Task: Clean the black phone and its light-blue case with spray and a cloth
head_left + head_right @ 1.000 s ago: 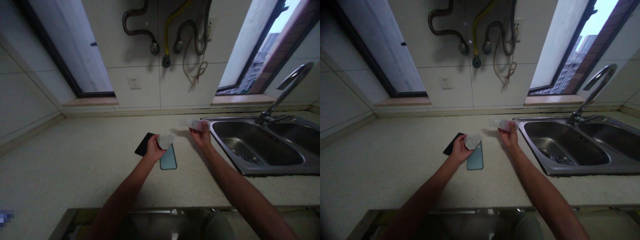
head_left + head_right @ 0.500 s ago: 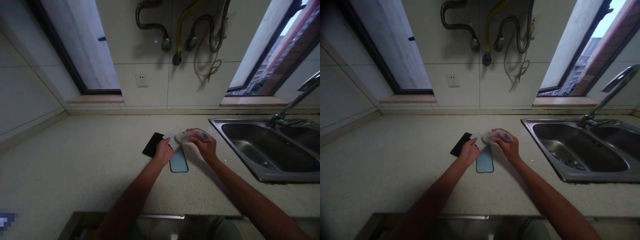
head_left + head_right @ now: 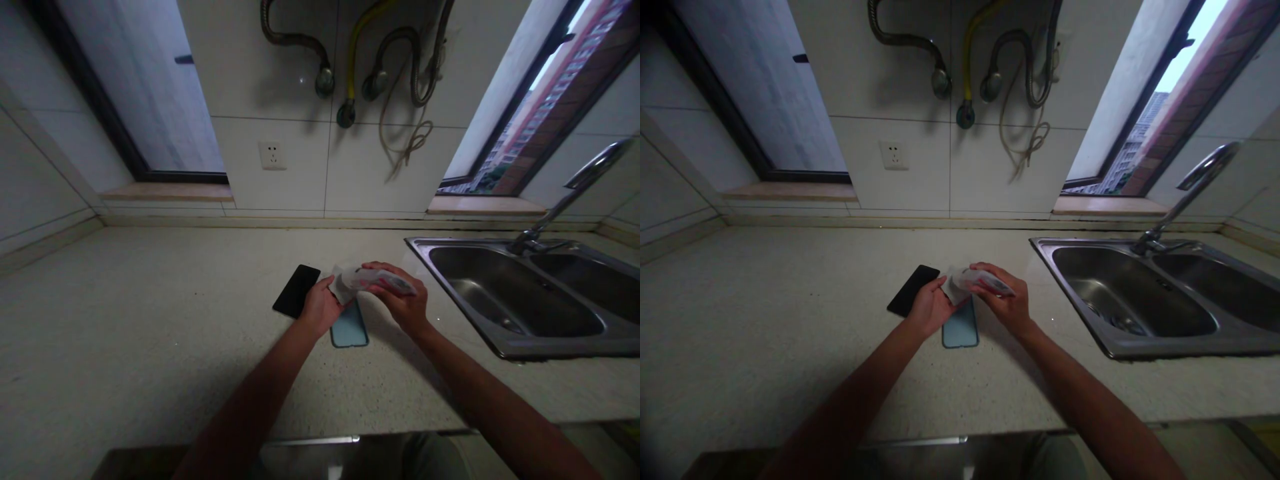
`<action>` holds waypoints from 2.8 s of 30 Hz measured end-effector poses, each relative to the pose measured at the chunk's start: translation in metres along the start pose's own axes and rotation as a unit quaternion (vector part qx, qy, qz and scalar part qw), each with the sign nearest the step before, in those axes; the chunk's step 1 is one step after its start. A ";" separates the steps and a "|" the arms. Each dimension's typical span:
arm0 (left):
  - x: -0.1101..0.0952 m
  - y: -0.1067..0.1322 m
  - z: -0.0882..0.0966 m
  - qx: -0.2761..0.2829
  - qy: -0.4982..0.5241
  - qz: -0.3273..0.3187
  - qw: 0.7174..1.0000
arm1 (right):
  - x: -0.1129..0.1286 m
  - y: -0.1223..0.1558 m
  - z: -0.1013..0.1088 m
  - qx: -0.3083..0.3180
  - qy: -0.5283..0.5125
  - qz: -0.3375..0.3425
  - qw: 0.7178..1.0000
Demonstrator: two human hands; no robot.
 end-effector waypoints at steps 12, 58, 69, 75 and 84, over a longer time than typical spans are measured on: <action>-0.001 -0.001 0.001 -0.024 -0.007 -0.017 1.000 | -0.018 -0.007 0.007 -0.076 -0.139 -0.103 0.982; -0.014 0.006 -0.009 0.074 -0.113 -0.050 0.990 | -0.068 -0.003 0.006 -0.163 -0.115 -0.189 0.961; -0.009 0.012 -0.012 0.067 -0.075 -0.069 0.993 | -0.042 0.012 0.000 -0.103 0.044 -0.060 0.992; -0.007 0.010 -0.016 0.110 -0.094 -0.027 0.989 | -0.045 -0.001 0.011 -0.093 0.070 -0.070 0.991; -0.027 0.010 -0.006 0.048 -0.153 -0.108 0.981 | -0.051 -0.034 0.080 -0.168 0.336 -0.099 0.921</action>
Point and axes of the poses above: each hand's wrist, its own y-axis away from the middle knuckle, its own z-axis out of the back of the hand, x = y × z, the point moved 6 cm from there along -y, towards the middle knuckle, and after that the axes turned 4 degrees about y, right-handed, at the moved point
